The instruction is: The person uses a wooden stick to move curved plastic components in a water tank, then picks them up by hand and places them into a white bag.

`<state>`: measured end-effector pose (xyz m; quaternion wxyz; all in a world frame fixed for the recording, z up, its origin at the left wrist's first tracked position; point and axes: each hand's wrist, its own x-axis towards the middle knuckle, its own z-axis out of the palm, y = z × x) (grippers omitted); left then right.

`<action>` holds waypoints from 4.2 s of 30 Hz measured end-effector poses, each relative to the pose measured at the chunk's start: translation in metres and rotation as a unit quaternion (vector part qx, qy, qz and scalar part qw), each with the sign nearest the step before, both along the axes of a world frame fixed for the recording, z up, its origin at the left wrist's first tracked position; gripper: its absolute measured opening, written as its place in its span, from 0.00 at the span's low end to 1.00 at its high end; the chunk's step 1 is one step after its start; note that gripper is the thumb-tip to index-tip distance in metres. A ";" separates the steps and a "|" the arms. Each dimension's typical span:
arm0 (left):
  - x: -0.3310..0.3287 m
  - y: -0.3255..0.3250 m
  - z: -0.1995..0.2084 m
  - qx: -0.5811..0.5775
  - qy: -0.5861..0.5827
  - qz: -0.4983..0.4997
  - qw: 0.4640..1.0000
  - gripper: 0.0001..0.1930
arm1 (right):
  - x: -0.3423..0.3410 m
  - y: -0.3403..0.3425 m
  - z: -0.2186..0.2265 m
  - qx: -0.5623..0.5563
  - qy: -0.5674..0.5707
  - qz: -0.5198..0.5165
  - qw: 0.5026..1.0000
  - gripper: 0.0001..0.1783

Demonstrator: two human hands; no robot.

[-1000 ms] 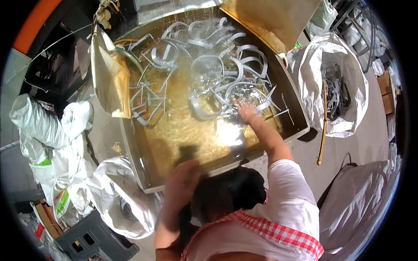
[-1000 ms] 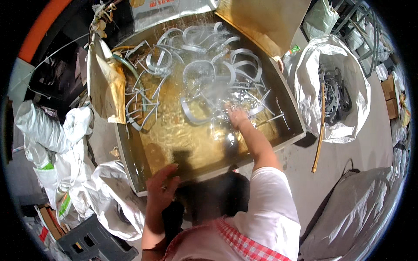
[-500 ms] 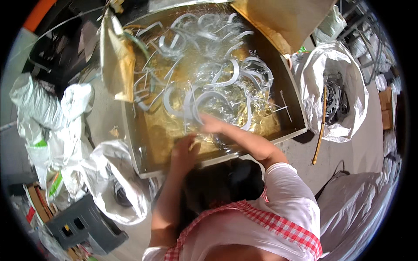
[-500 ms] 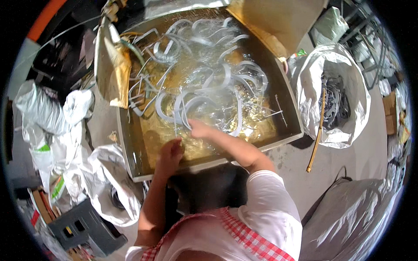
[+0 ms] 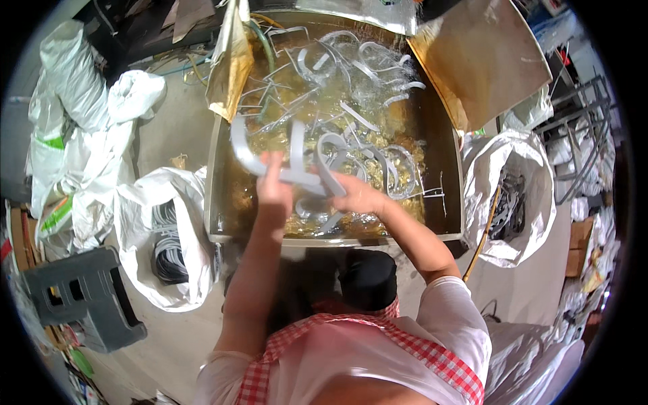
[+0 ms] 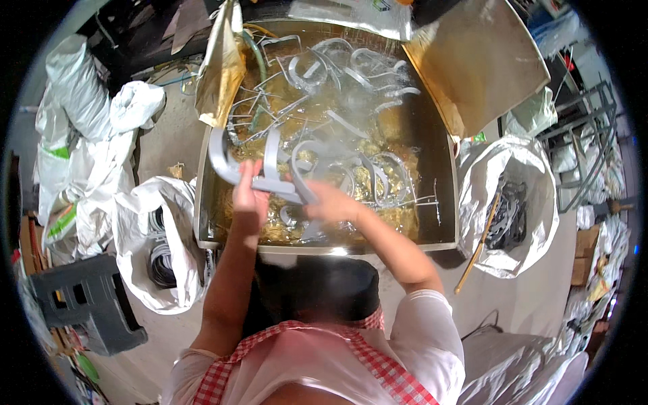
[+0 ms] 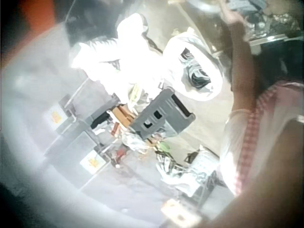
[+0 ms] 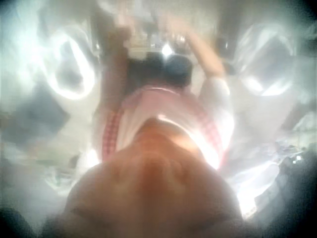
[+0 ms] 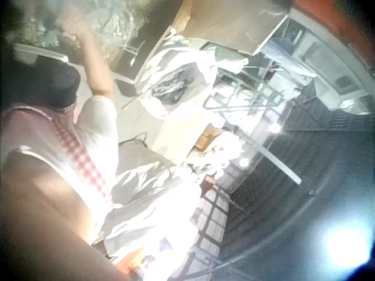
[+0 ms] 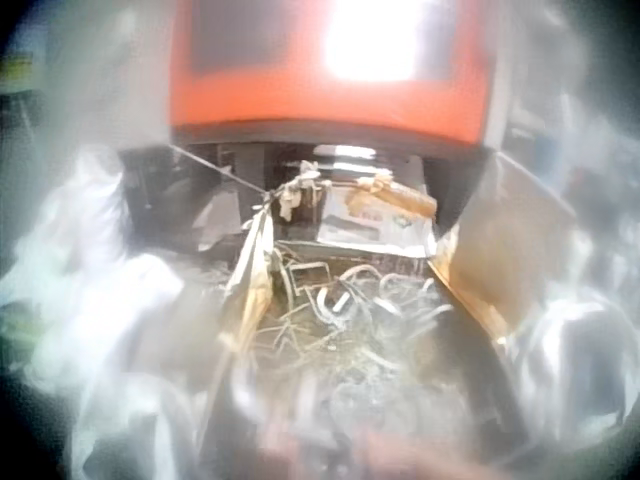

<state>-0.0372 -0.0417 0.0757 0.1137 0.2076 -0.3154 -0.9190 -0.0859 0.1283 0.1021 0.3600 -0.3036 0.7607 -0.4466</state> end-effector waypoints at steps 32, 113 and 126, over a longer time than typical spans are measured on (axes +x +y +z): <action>0.016 -0.003 -0.029 -0.564 -0.031 -0.377 0.734 0.39 | -0.011 -0.018 -0.035 -0.260 -0.259 -0.321 0.873 0.24; 0.029 -0.031 -0.013 -0.304 -0.040 -0.130 0.943 0.15 | -0.028 0.002 -0.025 -0.134 -0.081 -0.249 0.956 0.18; 0.020 -0.032 -0.004 0.098 -0.024 -0.108 0.989 0.17 | 0.019 -0.015 -0.022 -0.116 0.048 -0.189 0.974 0.24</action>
